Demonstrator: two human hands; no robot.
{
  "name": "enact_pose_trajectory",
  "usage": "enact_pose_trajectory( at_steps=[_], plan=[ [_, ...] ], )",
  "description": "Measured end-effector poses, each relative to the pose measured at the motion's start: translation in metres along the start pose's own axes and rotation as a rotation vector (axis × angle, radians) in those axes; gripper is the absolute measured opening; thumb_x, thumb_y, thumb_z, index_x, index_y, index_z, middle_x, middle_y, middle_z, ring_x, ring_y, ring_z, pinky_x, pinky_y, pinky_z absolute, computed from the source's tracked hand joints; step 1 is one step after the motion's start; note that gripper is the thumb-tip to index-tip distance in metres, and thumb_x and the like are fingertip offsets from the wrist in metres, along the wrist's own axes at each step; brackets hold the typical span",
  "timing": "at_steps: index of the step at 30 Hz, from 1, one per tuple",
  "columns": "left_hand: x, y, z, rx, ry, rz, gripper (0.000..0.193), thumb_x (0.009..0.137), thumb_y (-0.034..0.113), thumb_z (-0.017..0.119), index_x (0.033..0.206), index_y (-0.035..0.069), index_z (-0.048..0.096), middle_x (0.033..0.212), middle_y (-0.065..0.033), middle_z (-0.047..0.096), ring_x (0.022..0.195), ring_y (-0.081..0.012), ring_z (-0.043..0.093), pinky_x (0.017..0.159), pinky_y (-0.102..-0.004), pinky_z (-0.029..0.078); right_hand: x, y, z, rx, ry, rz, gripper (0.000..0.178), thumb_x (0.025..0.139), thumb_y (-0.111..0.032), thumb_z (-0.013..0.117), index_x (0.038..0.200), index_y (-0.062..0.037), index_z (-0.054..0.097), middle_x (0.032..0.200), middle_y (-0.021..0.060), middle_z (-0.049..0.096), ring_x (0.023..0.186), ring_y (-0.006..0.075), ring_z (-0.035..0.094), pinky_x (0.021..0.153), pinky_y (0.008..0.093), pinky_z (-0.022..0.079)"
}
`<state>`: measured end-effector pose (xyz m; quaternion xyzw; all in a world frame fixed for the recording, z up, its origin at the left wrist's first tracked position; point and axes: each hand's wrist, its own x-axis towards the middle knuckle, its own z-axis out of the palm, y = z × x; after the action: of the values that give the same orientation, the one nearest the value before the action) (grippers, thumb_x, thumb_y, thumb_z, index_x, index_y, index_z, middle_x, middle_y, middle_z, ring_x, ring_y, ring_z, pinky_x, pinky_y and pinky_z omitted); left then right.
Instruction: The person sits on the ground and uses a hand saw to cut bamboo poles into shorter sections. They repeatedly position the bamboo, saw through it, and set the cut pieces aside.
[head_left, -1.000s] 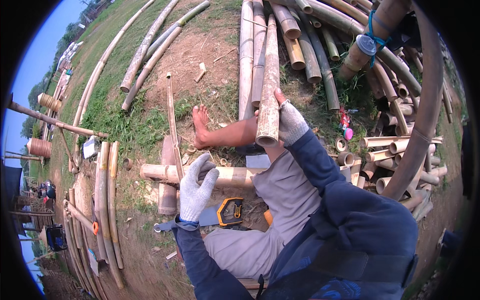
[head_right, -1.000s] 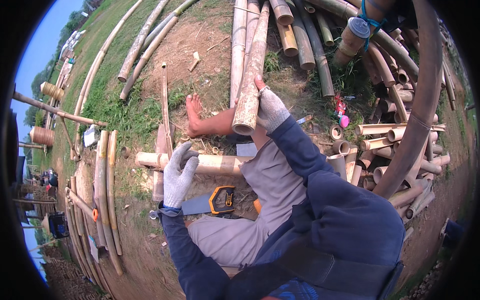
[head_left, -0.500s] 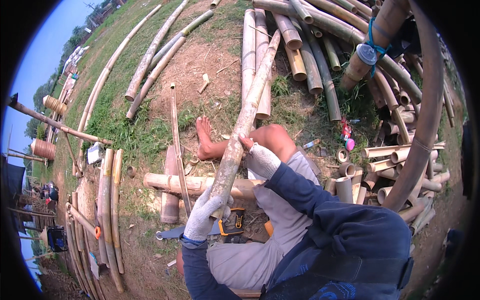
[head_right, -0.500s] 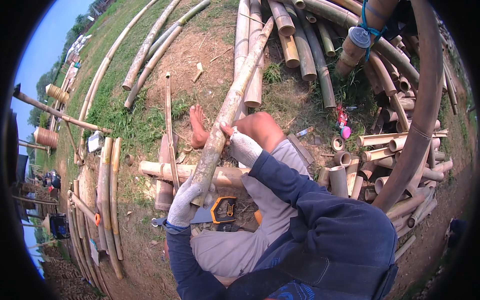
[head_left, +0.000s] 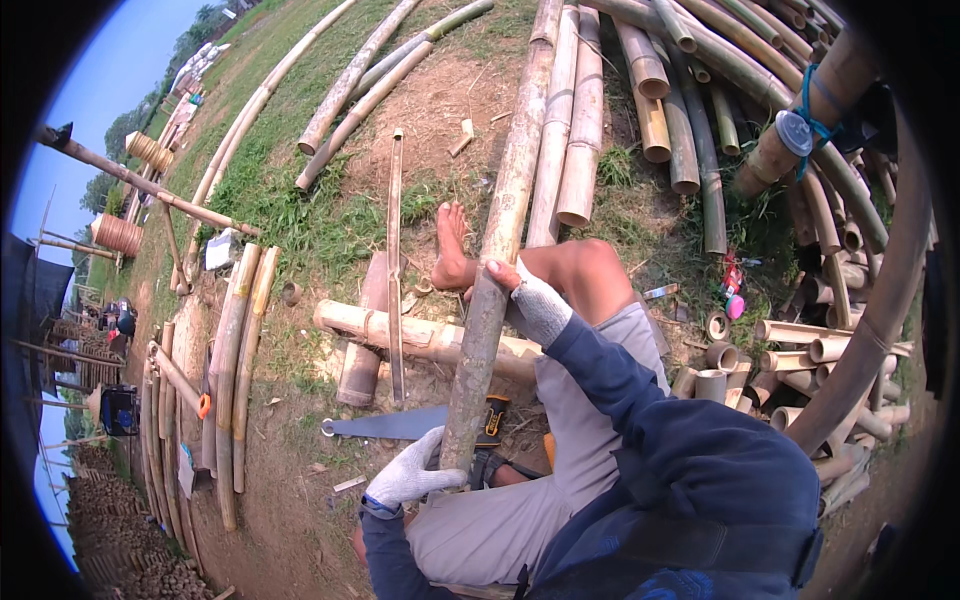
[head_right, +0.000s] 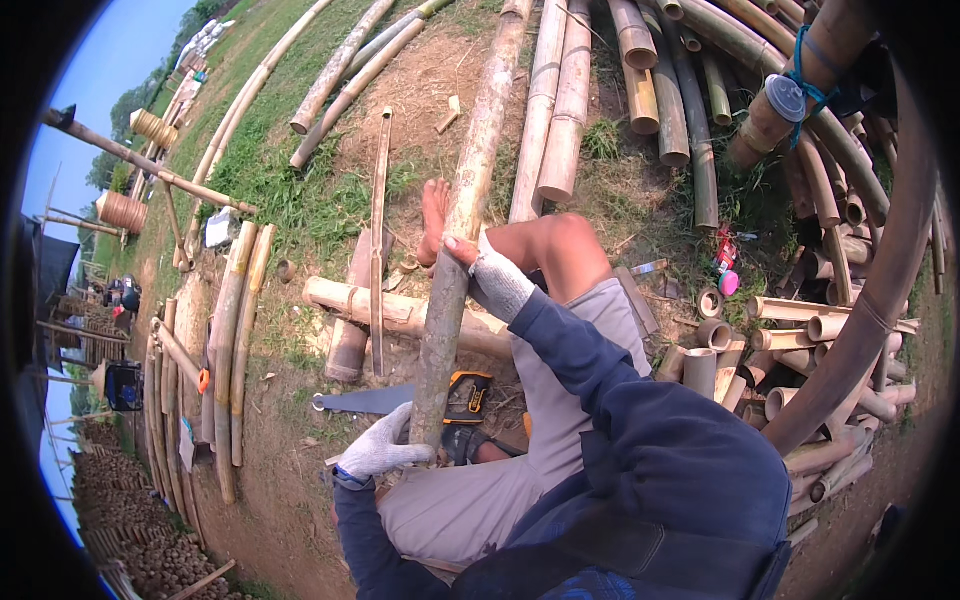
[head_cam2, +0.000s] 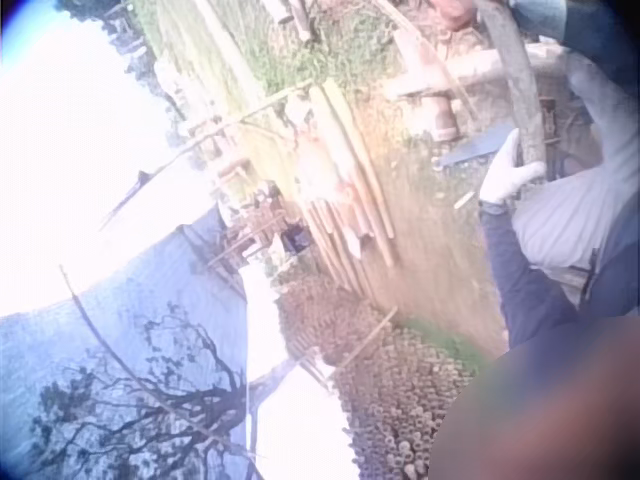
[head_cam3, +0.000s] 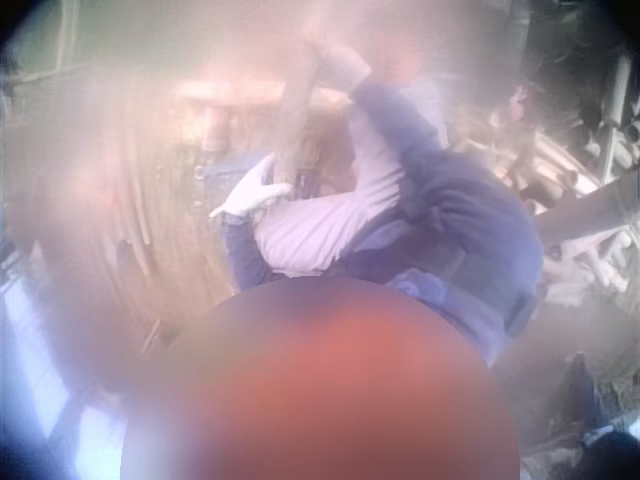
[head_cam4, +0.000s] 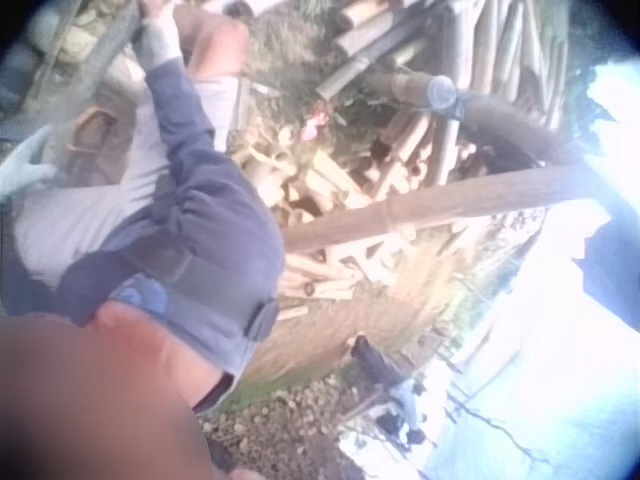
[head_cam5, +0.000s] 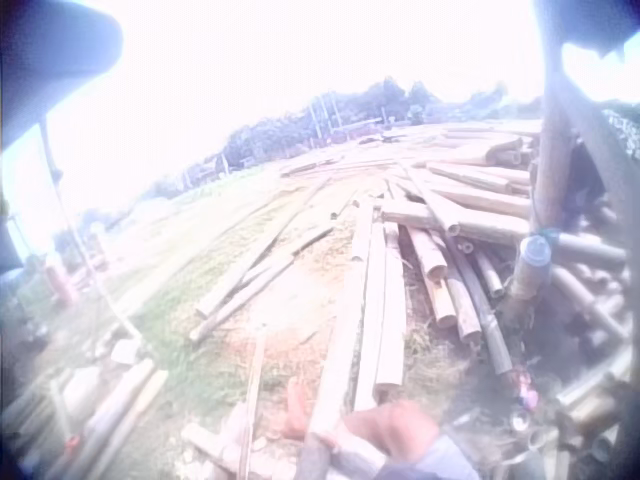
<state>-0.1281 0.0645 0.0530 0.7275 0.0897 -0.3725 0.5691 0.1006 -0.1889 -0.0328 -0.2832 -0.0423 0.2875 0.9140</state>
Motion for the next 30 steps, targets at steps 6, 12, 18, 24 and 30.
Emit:
enact_pose_trajectory(
  at_steps=[6, 12, 18, 24, 30],
  plan=[
    [0.01, 0.005, -0.015, 0.072, 0.466, 0.09, 0.082, 0.088, 0.023, 0.089, 0.156, -0.001, 0.049, 0.138, -0.0221, 0.069, 0.125, -0.0284, 0.07, 0.105, -0.0391, 0.057, 0.041, -0.02, 0.095, -0.897, 0.031, -0.169, 0.096, 0.094, -0.061, 0.079, 0.153, 0.0037, 0.042, 0.126, 0.0184, 0.071, 0.118, 0.024, 0.068, 0.104, 0.0355, 0.053],
    [-0.042, 0.037, -0.086, -0.317, 1.115, 0.932, 0.072, 0.112, 0.046, 0.056, 0.165, 0.002, 0.035, 0.159, -0.028, 0.048, 0.145, -0.0385, 0.054, 0.12, -0.049, 0.045, 0.07, -0.049, 0.168, -1.052, -0.271, -0.622, 0.079, 0.09, -0.041, 0.09, 0.145, -0.0001, 0.051, 0.124, 0.0185, 0.059, 0.113, 0.0277, 0.066, 0.097, 0.0408, 0.055],
    [-0.118, 0.01, -0.116, -0.837, 0.805, 1.737, 0.122, 0.086, 0.082, 0.065, 0.167, -0.001, 0.029, 0.17, -0.0309, 0.03, 0.161, -0.0434, 0.025, 0.133, -0.0598, 0.018, 0.1, -0.026, 0.141, -1.541, -0.386, -1.038, 0.061, 0.08, -0.028, 0.089, 0.133, -0.0109, 0.065, 0.109, 0.0161, 0.061, 0.105, 0.0385, 0.061, 0.091, 0.0497, 0.053],
    [-0.146, -0.043, -0.105, -1.087, 1.304, 1.558, 0.095, 0.099, 0.07, 0.062, 0.153, -0.004, 0.039, 0.151, -0.03, 0.046, 0.143, -0.0458, 0.046, 0.125, -0.0632, 0.034, 0.157, 0.009, 0.067, -1.922, -0.632, -1.002, 0.056, 0.079, -0.02, 0.083, 0.132, -0.0123, 0.066, 0.113, 0.0144, 0.062, 0.109, 0.0367, 0.062, 0.092, 0.0523, 0.049],
    [-0.109, -0.072, -0.125, -1.057, 1.395, 1.059, 0.053, 0.108, 0.041, 0.067, 0.14, 0.002, 0.052, 0.133, -0.0238, 0.056, 0.127, -0.0376, 0.057, 0.116, -0.0603, 0.046, 0.252, 0.049, 0.015, -2.103, 0.207, -0.697, 0.054, 0.087, -0.031, 0.076, 0.138, -0.0147, 0.065, 0.129, 0.0175, 0.065, 0.116, 0.0419, 0.063, 0.101, 0.0559, 0.049]
  ],
)
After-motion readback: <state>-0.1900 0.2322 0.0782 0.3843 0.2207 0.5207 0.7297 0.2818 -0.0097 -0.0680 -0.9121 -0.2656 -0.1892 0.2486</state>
